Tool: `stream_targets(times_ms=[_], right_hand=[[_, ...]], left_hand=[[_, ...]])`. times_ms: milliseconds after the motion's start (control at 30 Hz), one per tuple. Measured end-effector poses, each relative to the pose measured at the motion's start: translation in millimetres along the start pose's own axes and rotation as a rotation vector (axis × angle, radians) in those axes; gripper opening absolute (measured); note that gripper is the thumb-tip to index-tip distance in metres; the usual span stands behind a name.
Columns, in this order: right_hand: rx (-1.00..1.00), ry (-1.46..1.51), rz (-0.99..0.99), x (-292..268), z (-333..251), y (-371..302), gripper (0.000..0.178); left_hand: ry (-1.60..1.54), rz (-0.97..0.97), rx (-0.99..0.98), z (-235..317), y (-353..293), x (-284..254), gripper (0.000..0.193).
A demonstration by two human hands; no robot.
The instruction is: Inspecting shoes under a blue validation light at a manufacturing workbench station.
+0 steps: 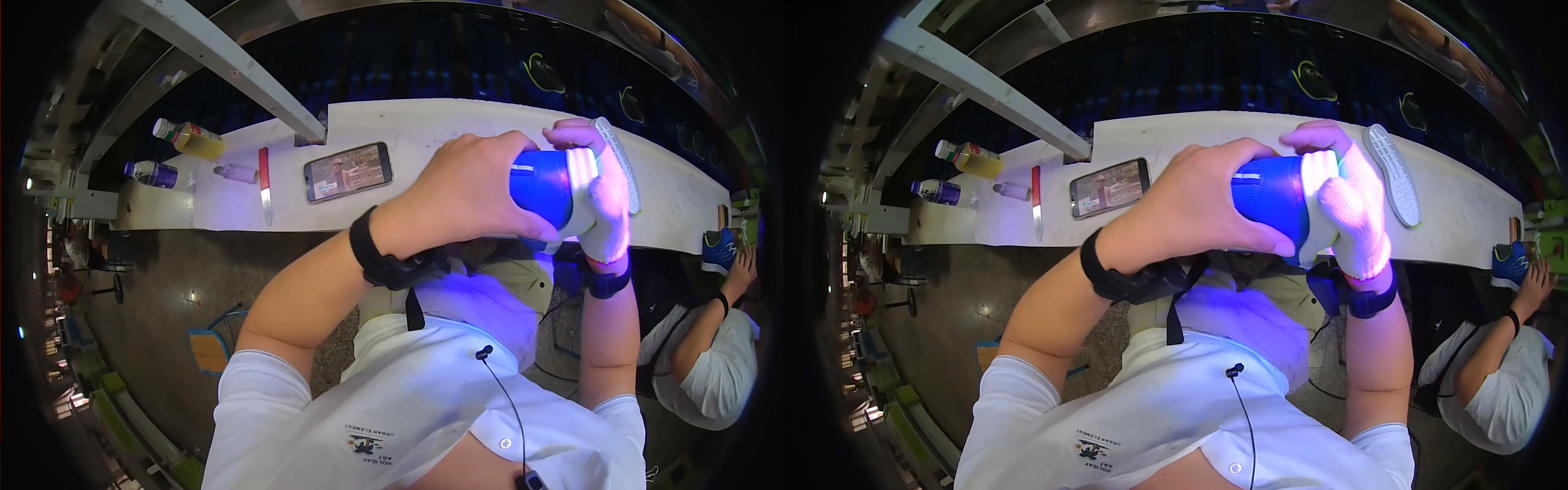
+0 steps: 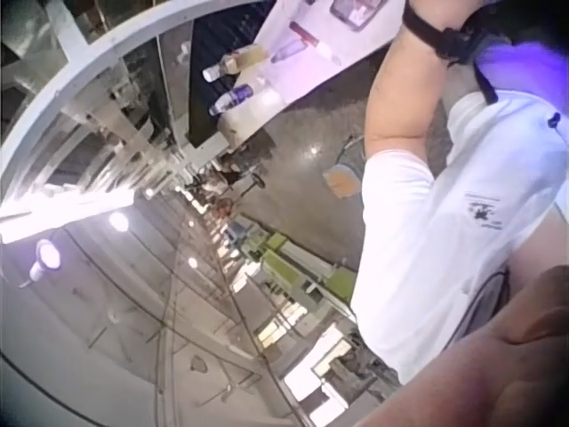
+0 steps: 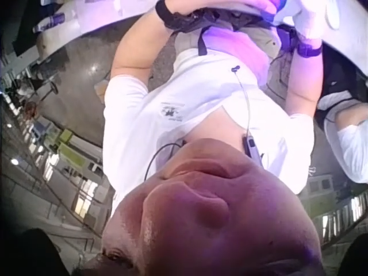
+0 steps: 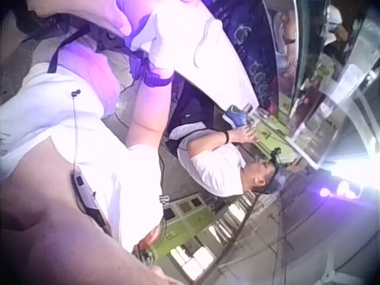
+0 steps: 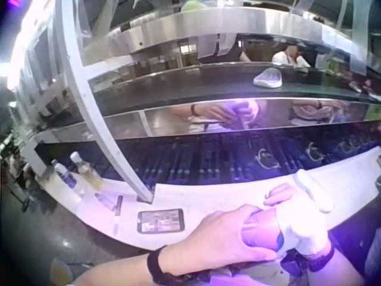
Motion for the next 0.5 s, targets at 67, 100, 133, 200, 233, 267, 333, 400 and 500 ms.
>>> stream_targets(times_ms=[67, 100, 133, 200, 233, 267, 333, 400, 500], right_hand=[[0.018, 0.037, 0.035, 5, 3, 0, 0.061], [0.028, 0.085, 0.059, 8, 6, 0, 0.054], [0.026, 0.118, 0.034, 13, 10, 3, 0.052], [-0.005, 0.319, 0.194, 13, 15, 3, 0.046], [-0.036, 0.491, 0.28, 7, 25, 2, 0.044], [0.095, 0.74, 0.356, 4, 38, 6, 0.05], [0.204, 1.003, 0.354, 0, 62, 19, 0.055], [0.19, 0.742, 0.22, 5, 58, 32, 0.051], [0.218, 0.469, 0.107, 18, 41, 38, 0.04]], left_hand=[[0.049, -0.106, 0.005, -4, 0, 0, 0.079], [0.012, -0.093, 0.019, -8, -1, -2, 0.078], [-0.027, -0.083, 0.033, -10, -5, -4, 0.077], [-0.016, -0.082, 0.03, -19, -6, -5, 0.073], [-0.038, -0.116, 0.069, -24, -6, -2, 0.073], [-0.145, -0.099, -0.038, -34, -10, -5, 0.071], [-0.258, -0.121, -0.125, -40, -10, 4, 0.068], [-0.221, 0.012, -0.163, -37, -8, 1, 0.058], [-0.159, -0.036, -0.253, -30, 1, 2, 0.056]])
Point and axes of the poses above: each hand's wrist, its own y-axis towards the middle knuckle, its own x-axis out of the palm, z = x × y, the point moved 5 cm from there along y, towards the middle knuckle, and after that the axes turned 7 degrees about y, right-handed, at the moved point
